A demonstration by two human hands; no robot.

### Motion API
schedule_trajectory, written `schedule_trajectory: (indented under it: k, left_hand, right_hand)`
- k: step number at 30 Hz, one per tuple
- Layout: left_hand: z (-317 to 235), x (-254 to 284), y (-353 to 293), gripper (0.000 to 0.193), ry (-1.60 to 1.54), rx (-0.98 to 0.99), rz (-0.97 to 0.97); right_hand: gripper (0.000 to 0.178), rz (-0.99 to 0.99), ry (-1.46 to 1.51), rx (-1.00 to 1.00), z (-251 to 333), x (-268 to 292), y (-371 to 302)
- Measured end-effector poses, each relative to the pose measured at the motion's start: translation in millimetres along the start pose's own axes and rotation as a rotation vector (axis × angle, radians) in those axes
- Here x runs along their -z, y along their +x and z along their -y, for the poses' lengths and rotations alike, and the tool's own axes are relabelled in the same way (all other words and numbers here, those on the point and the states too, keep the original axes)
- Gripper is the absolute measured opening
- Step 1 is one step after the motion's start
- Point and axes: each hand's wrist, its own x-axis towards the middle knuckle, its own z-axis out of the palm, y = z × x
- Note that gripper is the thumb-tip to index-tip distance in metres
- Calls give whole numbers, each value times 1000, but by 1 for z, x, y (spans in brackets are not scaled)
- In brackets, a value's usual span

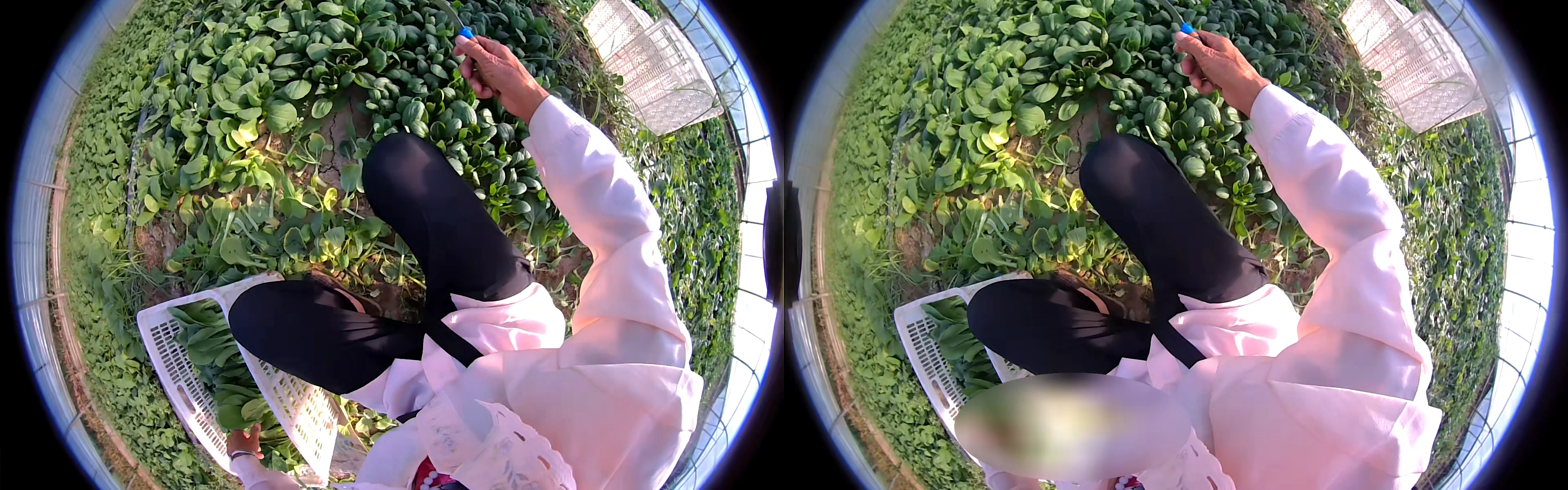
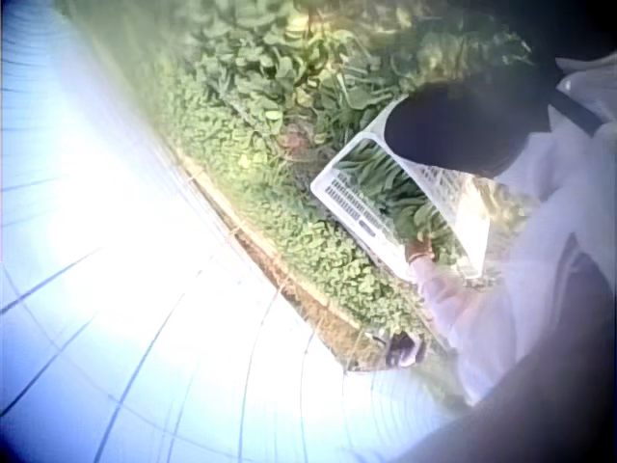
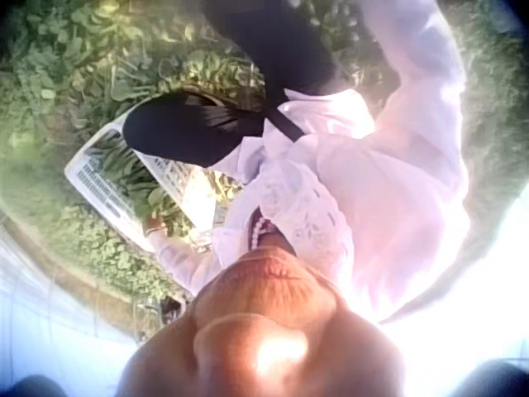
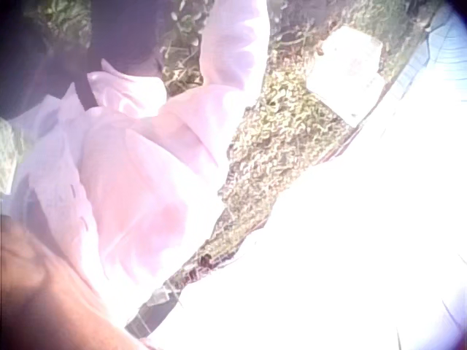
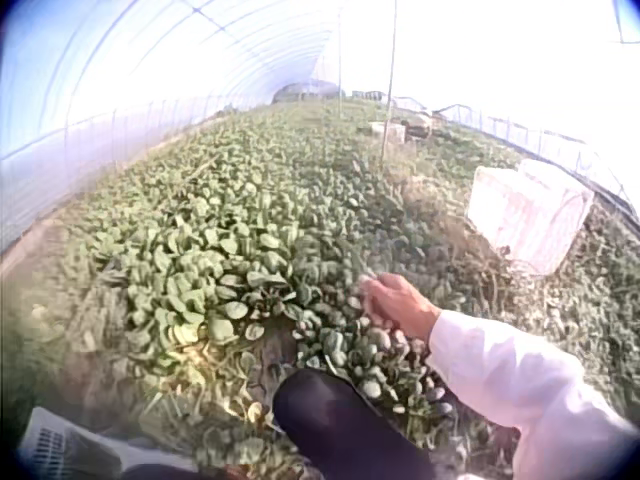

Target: The person harvests leafy green vegetables in a greenhouse using a small knife. They cut the stems of the vegetables near the base, trim the roots, and place the harvested bunches into a white plastic basket.

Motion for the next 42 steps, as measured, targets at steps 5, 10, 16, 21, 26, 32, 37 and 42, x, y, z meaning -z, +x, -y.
schedule_trajectory:
  k: [5,10,16,21,26,32,37,42]
  left_hand:
    - [-88,105,76,25,-60,-622,-402]
    - [-294,174,50,13,-5,-1098,-385]
    - [-456,187,49,16,121,-1460,-213]
    - [-565,185,-2,20,283,-1707,-193]
    - [-646,145,-122,23,337,-2025,-211]
    - [-715,33,-262,24,409,-2429,-173]
    - [-769,-112,-356,27,477,-2850,-4]
    - [-793,-243,-415,20,732,-3042,165]
  right_hand:
    - [33,-340,217,-176,-83,109,-64]
    - [29,-589,254,-457,-175,145,-170]
    - [33,-763,242,-641,-217,115,-288]
    - [32,-827,263,-654,-230,85,-367]
    - [34,-1002,473,-695,-239,94,-392]
    - [36,-1074,633,-715,-279,125,-383]
    - [37,-1103,689,-668,-345,160,-363]
    - [40,-1133,731,-628,-390,180,-333]
